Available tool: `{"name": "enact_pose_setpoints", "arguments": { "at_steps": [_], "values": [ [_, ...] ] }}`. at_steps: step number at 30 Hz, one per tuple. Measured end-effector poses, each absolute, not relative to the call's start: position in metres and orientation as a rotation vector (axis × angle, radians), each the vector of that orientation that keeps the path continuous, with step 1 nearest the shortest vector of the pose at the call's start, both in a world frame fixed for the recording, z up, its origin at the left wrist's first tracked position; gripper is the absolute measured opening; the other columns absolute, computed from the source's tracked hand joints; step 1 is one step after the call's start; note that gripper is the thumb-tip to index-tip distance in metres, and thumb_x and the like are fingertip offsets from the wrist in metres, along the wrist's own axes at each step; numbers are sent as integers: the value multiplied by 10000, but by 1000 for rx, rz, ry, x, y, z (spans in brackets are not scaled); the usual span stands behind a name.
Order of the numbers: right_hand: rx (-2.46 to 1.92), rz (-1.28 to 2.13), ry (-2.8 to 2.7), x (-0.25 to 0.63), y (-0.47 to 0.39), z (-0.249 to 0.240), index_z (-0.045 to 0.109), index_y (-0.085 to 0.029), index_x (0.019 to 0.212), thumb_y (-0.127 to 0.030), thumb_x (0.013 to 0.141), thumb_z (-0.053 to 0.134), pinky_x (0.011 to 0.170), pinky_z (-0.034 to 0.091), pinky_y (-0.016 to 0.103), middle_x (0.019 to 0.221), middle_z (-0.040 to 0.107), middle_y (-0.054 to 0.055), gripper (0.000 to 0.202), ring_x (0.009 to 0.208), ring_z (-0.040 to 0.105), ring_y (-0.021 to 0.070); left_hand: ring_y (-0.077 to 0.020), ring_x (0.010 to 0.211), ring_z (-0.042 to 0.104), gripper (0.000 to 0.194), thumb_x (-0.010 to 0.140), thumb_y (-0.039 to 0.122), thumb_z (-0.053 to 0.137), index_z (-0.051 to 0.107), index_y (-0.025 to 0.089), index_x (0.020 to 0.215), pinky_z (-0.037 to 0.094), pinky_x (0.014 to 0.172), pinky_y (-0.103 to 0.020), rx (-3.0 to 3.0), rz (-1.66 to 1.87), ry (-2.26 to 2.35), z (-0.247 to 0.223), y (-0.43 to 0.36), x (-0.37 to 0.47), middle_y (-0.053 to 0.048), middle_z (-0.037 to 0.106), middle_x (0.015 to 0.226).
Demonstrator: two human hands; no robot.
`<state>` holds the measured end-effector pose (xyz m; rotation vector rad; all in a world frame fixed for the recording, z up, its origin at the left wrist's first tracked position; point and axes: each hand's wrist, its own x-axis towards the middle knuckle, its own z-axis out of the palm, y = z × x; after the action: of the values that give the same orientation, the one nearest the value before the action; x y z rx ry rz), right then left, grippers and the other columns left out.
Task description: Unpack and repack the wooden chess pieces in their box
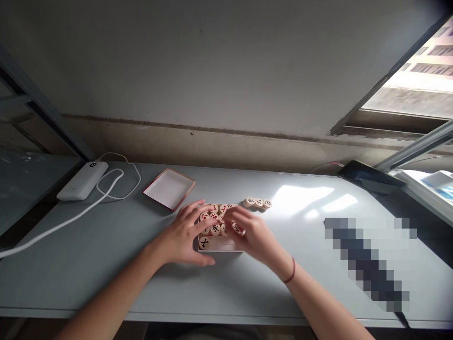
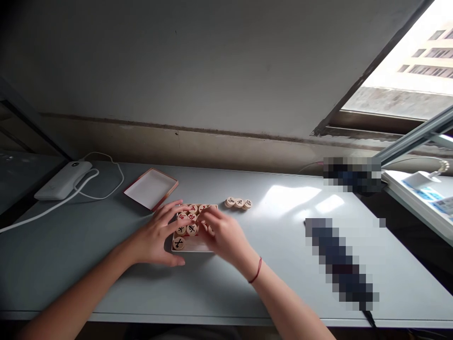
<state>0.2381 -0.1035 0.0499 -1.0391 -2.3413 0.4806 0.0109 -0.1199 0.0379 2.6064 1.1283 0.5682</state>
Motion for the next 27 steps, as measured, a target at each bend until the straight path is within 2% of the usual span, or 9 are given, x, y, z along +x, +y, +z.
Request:
{"name": "enact_pose_setpoints", "arguments": {
  "at_steps": [3, 5, 10, 13, 15, 18, 20, 23, 27],
  "values": [
    [-1424, 245, -2316, 260, -81, 47, 570, -179, 1132, -218, 894, 451, 534, 469, 287, 1256, 547, 147, 269, 612, 605, 128, -379, 1370, 273, 760, 641, 434, 770, 466, 312, 1327, 281, 1103, -571, 2643, 531, 1162, 30, -121, 17, -85, 392, 1441],
    [-1604, 174, -2363, 272, -70, 41, 526, -184, 1223, -193, 876, 463, 520, 462, 288, 1361, 472, 165, 354, 616, 619, 132, -366, 1372, 283, 754, 670, 371, 754, 436, 307, 1350, 261, 1120, -558, 2641, 534, 1209, 26, -121, 20, -87, 399, 1439],
    [-1688, 227, -2417, 281, -58, 29, 557, -193, 1198, -110, 875, 435, 571, 449, 257, 1163, 631, 111, 355, 770, 661, 179, -355, 1363, 303, 751, 697, 369, 738, 412, 288, 1369, 230, 1127, -564, 2639, 583, 1290, 20, -117, 19, -99, 428, 1411],
    [-1702, 229, -2341, 276, -60, 32, 594, -199, 1138, -127, 867, 445, 556, 434, 257, 1105, 654, 100, 318, 711, 649, 171, -360, 1347, 325, 751, 706, 476, 724, 426, 279, 1367, 214, 1127, -573, 2636, 653, 1270, 21, -115, 19, -106, 461, 1382],
    [-1651, 256, -2215, 270, -66, 38, 607, -208, 1101, -163, 862, 462, 565, 443, 266, 1105, 654, 92, 283, 634, 619, 148, -335, 1299, 402, 664, 762, 501, 675, 461, 264, 1344, 289, 1103, -532, 2622, 761, 1243, 25, -113, 22, -109, 521, 1322],
    [-1464, 503, -2016, 259, -80, 50, 611, -211, 1068, -286, 860, 530, 544, 449, 262, 1014, 673, 71, 235, 529, 543, 105, -246, 1111, 576, 391, 895, 361, 564, 532, 247, 1267, 438, 991, -427, 2600, 937, 1242, 33, -107, 29, -80, 640, 1136],
    [-1341, 781, -1921, 251, -88, 57, 614, -203, 1050, -387, 849, 571, 476, 418, 241, 932, 675, 55, 276, 489, 493, 85, -211, 1018, 623, 335, 920, 305, 536, 541, 238, 1248, 484, 920, -388, 2610, 971, 1220, 39, -103, 35, -66, 661, 1089],
    [-1211, 1126, -1827, 244, -95, 61, 621, -189, 1041, -459, 834, 595, 449, 413, 225, 926, 660, 54, 342, 510, 491, 75, -203, 1003, 638, 328, 916, 315, 551, 543, 228, 1233, 504, 871, -367, 2638, 980, 1156, 42, -96, 44, -66, 657, 1117],
    [-1103, 1334, -1775, 243, -94, 58, 616, -177, 1060, -465, 833, 603, 528, 481, 228, 905, 647, 50, 366, 602, 558, 94, -192, 1033, 631, 219, 915, 274, 552, 570, 221, 1127, 479, 869, -345, 2594, 1057, 1140, 38, -95, 47, -50, 673, 1092]
  ]
}}
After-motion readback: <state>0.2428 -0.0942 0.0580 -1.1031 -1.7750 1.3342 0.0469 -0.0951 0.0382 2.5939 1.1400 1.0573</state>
